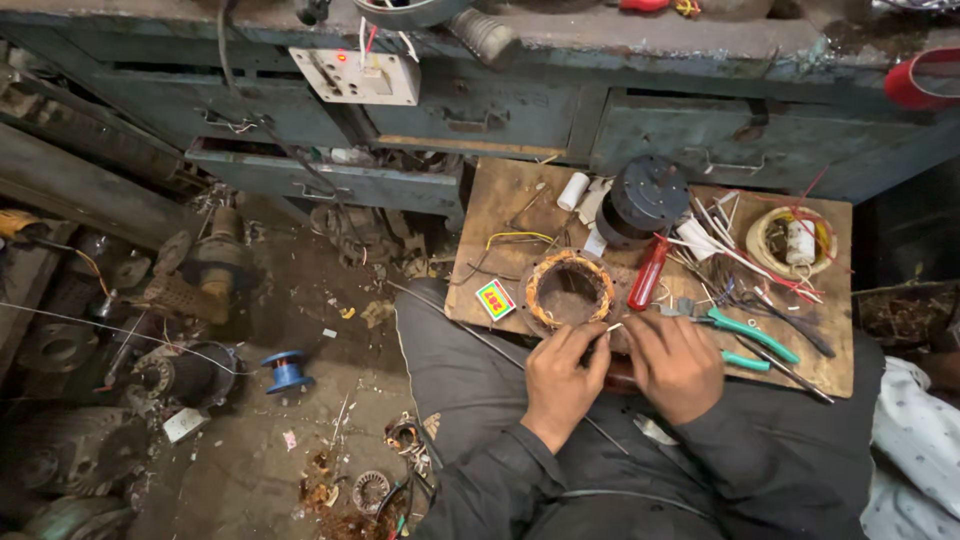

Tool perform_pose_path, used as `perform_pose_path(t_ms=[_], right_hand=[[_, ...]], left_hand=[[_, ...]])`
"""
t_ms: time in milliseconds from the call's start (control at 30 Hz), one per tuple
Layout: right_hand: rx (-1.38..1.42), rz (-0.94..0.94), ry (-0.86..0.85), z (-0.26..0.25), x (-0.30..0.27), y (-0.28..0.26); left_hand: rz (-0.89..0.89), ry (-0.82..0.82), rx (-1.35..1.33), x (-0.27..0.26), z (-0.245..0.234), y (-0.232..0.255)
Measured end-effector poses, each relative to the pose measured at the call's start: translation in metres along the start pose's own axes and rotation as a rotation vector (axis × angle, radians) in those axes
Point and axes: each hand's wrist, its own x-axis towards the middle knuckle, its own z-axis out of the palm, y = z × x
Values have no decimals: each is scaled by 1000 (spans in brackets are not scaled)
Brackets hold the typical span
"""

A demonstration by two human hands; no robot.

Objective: The person sits on the floor and uses pliers to strip insulation from white and red wires. They then twist the exposed wire ends together and insert them into slots on a copper-wound stator core resting on their lap.

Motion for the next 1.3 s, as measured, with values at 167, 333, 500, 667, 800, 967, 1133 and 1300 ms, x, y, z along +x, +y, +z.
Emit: perform_pose_path(t_ms=[167, 333, 500, 667, 800, 967, 1133, 1300], right_hand=[[1079, 1184, -329, 44, -39, 37], [1104, 1214, -441, 32, -35, 51], [45, 194, -52, 6, -6, 18], [563, 595, -89, 27, -29, 20], [1291, 1261, -250, 48, -54, 53], [676, 836, -207, 35, -42, 46], [-269, -104, 26, 2, -7, 11], [-101, -94, -63, 10, -10, 16]], left_hand=[[-6, -10, 13, 0, -1, 1], [4, 3, -7, -2, -2, 1], [3, 6, 1, 1, -1, 3], [9, -16, -5, 2, -4, 3], [-1, -10, -5, 1, -4, 3], [17, -12, -6, 0, -1, 0], [5, -15, 3, -2, 1, -1], [14, -23, -5, -3, 1, -3]])
